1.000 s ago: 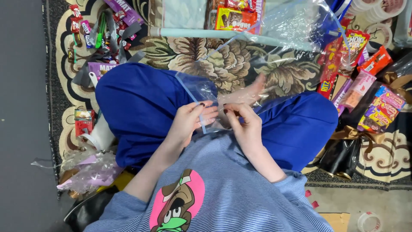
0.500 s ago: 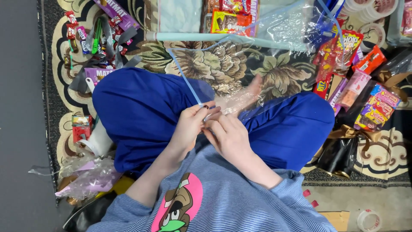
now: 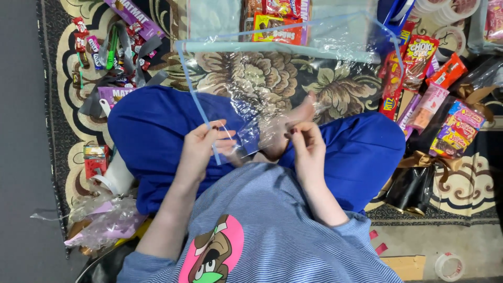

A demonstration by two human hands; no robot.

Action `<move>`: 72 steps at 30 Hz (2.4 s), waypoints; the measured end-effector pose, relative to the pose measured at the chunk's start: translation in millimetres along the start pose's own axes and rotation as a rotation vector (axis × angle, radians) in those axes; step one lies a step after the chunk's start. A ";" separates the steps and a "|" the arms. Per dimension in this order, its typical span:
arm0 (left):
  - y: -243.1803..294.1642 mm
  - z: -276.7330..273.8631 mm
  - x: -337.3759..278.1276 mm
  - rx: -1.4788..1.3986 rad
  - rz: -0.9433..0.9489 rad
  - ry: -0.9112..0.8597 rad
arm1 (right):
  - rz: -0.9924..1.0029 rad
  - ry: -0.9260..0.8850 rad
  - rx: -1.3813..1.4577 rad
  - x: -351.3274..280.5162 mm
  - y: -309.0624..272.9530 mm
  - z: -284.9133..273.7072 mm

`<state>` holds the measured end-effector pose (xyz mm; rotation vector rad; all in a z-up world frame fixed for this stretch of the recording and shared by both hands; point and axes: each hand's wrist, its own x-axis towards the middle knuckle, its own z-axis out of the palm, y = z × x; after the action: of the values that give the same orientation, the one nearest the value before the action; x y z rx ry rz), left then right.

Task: The person is arranging snack packets on a clear plastic sheet and then folding and taping the plastic to wrap them into a bouquet.

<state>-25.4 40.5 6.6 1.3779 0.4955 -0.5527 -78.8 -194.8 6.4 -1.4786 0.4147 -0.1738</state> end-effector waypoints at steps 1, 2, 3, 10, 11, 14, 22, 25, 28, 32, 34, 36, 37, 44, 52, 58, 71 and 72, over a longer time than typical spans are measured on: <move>0.6 -10.0 -0.8 0.000 -0.002 -0.001 | 0.001 0.001 -0.001 4.8 5.6 -6.2; 2.3 -21.0 -0.8 0.067 0.014 0.005 | 0.042 0.073 0.049 10.3 11.2 -11.0; 4.1 -31.9 -0.9 0.135 0.029 0.010 | 0.082 0.145 0.099 15.8 16.7 -15.9; 66.4 -79.7 -43.4 0.998 -0.055 0.297 | 0.079 0.176 -0.045 24.9 34.4 -28.8; 67.6 -88.8 -46.1 1.096 -0.109 0.324 | 0.097 0.169 -0.067 25.1 41.9 -29.5; 85.4 -96.1 -61.1 1.188 -0.182 0.403 | 0.139 0.077 -0.110 24.0 48.4 -29.4; 85.6 -150.1 -98.8 1.470 -0.059 0.610 | 0.043 -0.197 -0.389 27.5 31.9 6.4; 85.0 -151.2 -111.3 1.337 -0.143 0.642 | -0.147 -0.328 -0.522 43.1 27.9 32.4; 67.4 -162.5 -115.7 1.305 -0.128 0.678 | -0.184 -0.451 -0.603 62.2 52.6 54.2; 45.8 -176.3 -119.9 1.285 -0.120 0.702 | -0.138 -0.402 -0.770 68.9 68.5 82.9; 37.6 -180.6 -120.3 1.267 -0.131 0.715 | -0.125 -0.394 -0.811 69.7 71.1 92.0; 29.2 -187.7 -119.7 1.185 -0.064 0.733 | -0.109 -0.406 -0.944 69.3 74.7 100.3; 27.8 -188.7 -119.4 1.185 -0.063 0.734 | -0.110 -0.406 -0.943 70.4 76.5 103.5; 9.6 -206.2 -122.9 1.235 -0.061 0.779 | 0.001 -0.465 -0.950 69.2 103.2 109.8; -5.5 -204.8 -113.2 0.988 0.170 0.844 | 0.083 -0.051 -0.770 121.5 122.5 34.0; -6.4 -131.8 -73.5 1.117 0.407 0.760 | 0.219 -0.111 -0.270 87.3 62.8 25.4; -2.3 13.0 -75.3 1.113 1.179 0.237 | 0.384 -0.470 0.084 -10.0 8.6 64.9; -7.1 14.6 -74.4 1.119 1.203 0.262 | 0.407 -0.438 0.122 -10.6 12.1 62.8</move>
<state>-87.5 31.0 49.6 2.4688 -0.5979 0.4637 -66.7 -131.6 -1.4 -1.2399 0.3311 0.4356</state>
